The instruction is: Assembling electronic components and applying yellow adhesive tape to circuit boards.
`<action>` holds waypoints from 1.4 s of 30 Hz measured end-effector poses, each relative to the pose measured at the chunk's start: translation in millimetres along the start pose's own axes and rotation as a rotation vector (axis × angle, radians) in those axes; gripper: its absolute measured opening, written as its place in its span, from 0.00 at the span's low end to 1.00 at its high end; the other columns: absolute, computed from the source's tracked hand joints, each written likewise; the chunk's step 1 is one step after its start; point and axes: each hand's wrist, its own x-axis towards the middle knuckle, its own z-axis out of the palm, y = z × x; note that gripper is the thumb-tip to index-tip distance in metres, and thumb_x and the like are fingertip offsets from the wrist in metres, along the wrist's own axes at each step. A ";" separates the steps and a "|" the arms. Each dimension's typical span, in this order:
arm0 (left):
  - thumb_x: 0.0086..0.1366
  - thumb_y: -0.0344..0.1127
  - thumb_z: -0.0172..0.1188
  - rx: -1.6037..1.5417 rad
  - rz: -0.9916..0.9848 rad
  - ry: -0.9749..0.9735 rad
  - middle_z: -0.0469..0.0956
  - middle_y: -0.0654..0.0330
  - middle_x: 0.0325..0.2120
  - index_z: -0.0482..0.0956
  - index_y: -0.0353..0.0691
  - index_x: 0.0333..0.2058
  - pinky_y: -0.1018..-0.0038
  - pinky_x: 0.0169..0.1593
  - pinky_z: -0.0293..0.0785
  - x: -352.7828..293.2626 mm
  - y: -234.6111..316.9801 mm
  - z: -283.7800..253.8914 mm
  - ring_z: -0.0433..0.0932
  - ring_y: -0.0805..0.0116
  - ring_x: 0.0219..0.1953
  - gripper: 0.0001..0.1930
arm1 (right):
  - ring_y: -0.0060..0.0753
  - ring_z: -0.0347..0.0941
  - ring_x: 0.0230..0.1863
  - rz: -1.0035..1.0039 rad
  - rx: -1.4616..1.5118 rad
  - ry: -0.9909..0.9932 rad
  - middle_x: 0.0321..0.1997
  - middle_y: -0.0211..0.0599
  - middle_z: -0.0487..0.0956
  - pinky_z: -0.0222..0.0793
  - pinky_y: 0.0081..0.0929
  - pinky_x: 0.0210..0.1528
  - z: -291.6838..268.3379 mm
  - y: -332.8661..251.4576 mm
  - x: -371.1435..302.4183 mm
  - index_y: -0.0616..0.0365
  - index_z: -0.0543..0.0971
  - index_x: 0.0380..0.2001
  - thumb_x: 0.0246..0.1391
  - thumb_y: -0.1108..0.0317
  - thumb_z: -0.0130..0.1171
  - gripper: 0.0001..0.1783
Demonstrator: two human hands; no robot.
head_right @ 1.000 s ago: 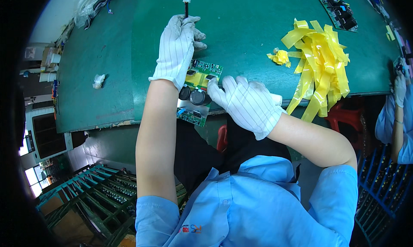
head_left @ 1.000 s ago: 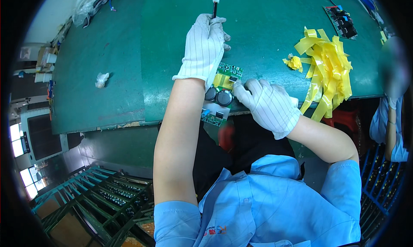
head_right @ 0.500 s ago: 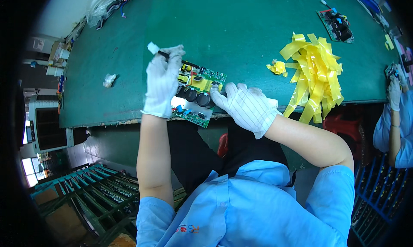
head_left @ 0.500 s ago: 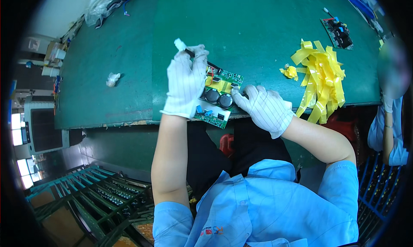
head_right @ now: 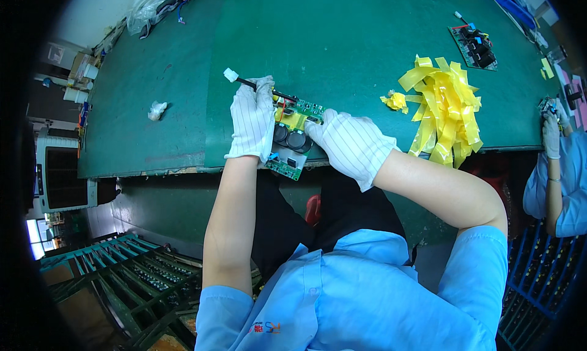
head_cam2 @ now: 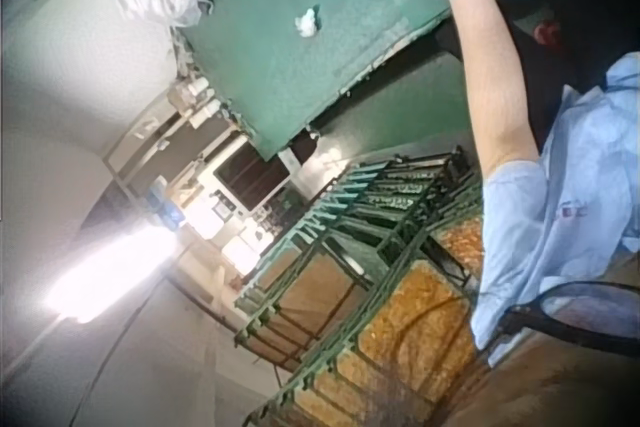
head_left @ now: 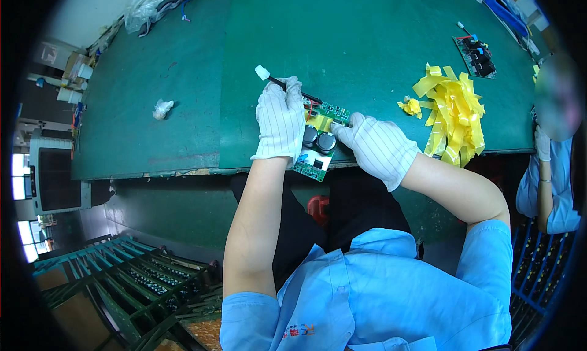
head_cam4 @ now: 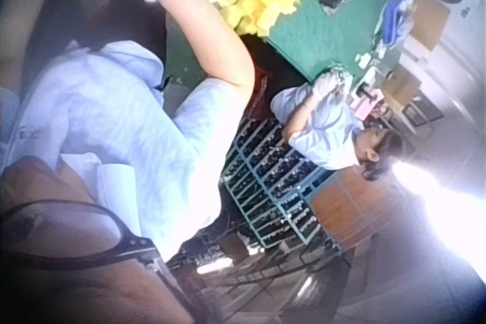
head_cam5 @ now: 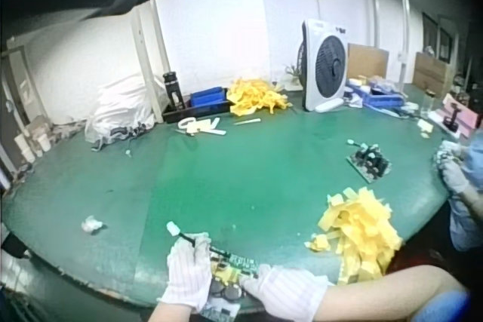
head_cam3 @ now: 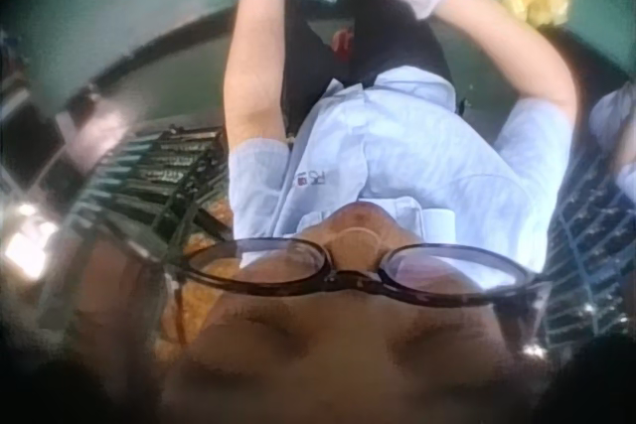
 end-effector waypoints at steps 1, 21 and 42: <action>0.70 0.42 0.53 0.009 -0.006 0.009 0.81 0.47 0.32 0.80 0.35 0.36 0.55 0.41 0.73 -0.5 2.1 0.1 0.79 0.46 0.36 0.15 | 0.50 0.78 0.35 0.002 -0.004 0.001 0.39 0.50 0.73 0.74 0.43 0.33 -3.8 -2.3 1.3 0.55 0.72 0.58 0.60 0.70 0.48 0.22; 0.71 0.41 0.51 -0.041 -0.006 0.024 0.81 0.49 0.33 0.80 0.38 0.38 0.54 0.41 0.72 -2.0 -4.8 2.9 0.79 0.45 0.37 0.14 | 0.51 0.82 0.38 -0.078 0.032 -0.276 0.36 0.52 0.83 0.78 0.41 0.40 -61.3 0.9 45.7 0.62 0.82 0.38 0.56 0.68 0.52 0.13; 0.71 0.42 0.52 -0.067 -0.042 0.088 0.80 0.49 0.30 0.78 0.36 0.36 0.55 0.39 0.71 -2.1 -2.0 3.6 0.78 0.47 0.35 0.14 | 0.51 0.81 0.39 -0.052 -0.014 -0.124 0.39 0.53 0.79 0.78 0.42 0.38 -53.5 -9.0 17.6 0.61 0.80 0.44 0.56 0.67 0.55 0.14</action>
